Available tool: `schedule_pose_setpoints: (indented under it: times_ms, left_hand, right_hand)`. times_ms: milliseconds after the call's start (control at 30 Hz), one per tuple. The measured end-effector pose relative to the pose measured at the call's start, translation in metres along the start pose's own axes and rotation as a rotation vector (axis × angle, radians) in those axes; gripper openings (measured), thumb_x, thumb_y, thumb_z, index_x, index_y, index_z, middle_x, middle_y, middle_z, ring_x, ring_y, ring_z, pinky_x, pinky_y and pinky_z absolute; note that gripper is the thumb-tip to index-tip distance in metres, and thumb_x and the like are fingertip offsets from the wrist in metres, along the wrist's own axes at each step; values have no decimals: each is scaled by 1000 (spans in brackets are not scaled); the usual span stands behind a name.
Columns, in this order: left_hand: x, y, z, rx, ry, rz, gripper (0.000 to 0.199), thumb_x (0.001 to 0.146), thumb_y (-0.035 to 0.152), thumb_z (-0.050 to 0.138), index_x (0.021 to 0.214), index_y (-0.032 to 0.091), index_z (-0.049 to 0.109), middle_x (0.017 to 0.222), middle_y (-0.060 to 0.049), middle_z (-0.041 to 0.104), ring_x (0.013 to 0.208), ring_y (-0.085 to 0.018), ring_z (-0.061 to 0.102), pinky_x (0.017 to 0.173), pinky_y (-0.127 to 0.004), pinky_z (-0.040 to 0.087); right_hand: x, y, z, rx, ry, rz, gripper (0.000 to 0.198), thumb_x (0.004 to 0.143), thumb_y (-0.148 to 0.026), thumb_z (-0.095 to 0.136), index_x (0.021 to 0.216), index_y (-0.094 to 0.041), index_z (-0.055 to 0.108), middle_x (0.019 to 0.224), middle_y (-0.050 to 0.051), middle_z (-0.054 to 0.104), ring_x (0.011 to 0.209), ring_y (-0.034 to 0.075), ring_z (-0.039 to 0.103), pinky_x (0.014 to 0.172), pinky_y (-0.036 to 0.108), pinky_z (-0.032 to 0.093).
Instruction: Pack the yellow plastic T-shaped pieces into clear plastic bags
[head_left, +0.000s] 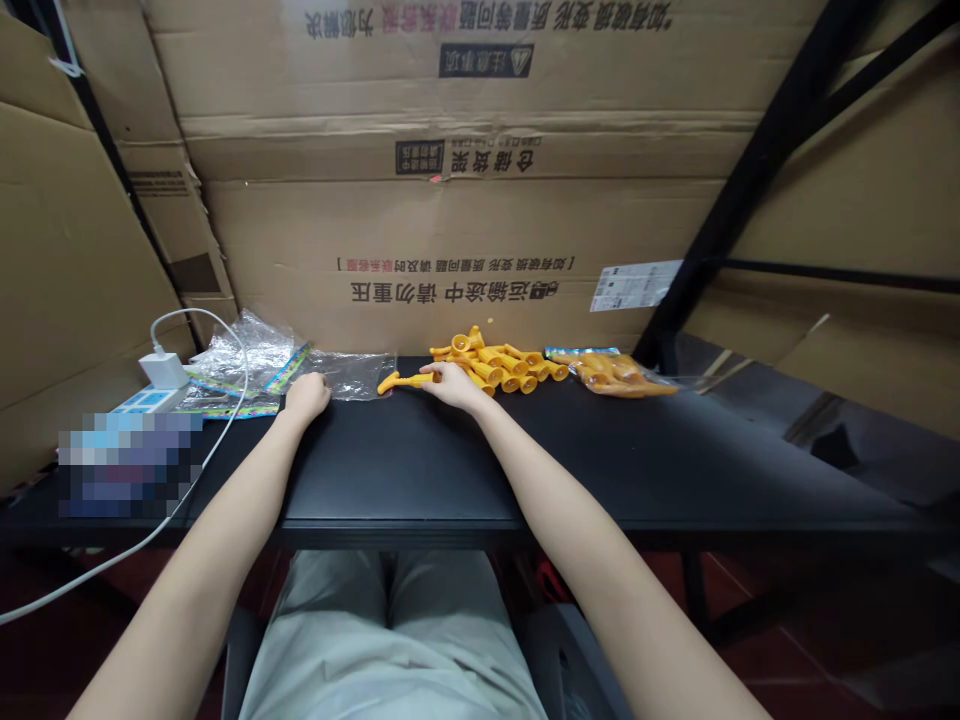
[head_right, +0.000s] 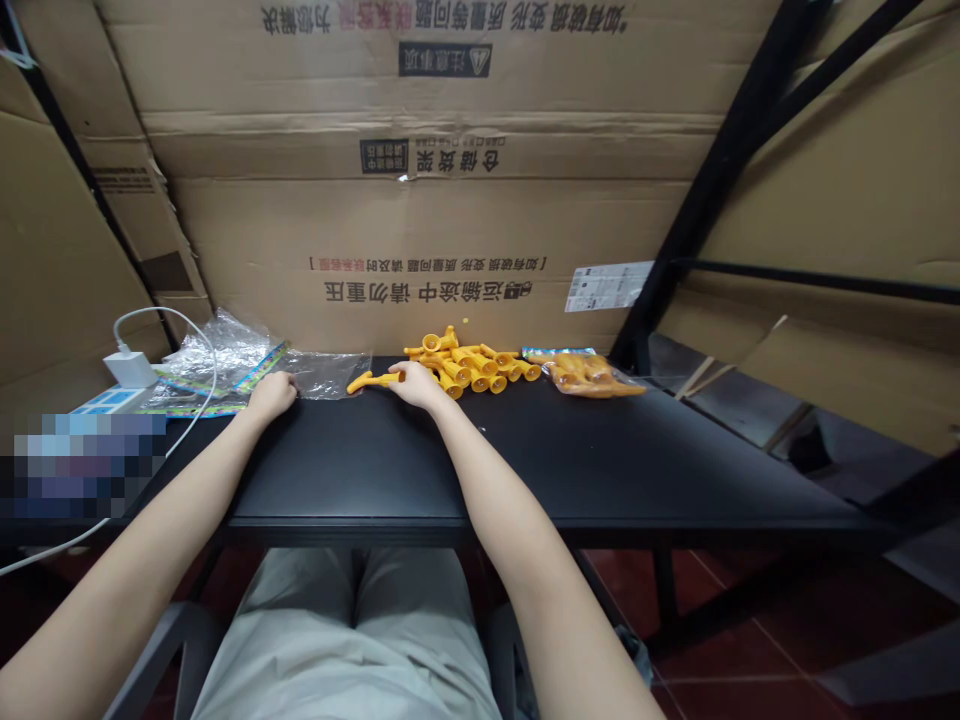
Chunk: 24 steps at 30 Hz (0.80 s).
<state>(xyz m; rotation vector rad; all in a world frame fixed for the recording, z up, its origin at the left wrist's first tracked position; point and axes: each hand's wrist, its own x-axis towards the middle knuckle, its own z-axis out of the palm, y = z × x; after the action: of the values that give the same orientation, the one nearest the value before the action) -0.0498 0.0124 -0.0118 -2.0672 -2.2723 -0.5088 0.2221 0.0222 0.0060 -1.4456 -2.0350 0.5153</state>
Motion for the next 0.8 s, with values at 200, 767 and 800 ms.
schedule_pose_setpoints:
  times_ms: [200,767,800]
  left_hand:
    - [-1,1,-3,65,14,-119,32,75,14,44,97,12,67,103,-20,67,97,-31,63,81,-39,50]
    - [7,2,6,-194,-52,141,38,71,9,39,90,18,71,92,-4,72,93,-19,64,84,-26,47]
    - [7,5,6,-223,-65,155,39,71,9,39,92,18,71,94,-4,72,93,-18,64,84,-25,47]
  right_hand:
    - [-4,-1,0,-64,-141,-30,36,74,-12,62,110,-11,65,98,7,69,84,16,63,76,23,47]
    - [-3,-6,23,94,0,-174,32,73,-18,66,105,-14,67,100,7,70,90,16,64,84,28,47]
    - [-3,-6,24,107,-6,-178,32,72,-18,67,103,-13,68,98,6,70,87,16,64,82,27,47]
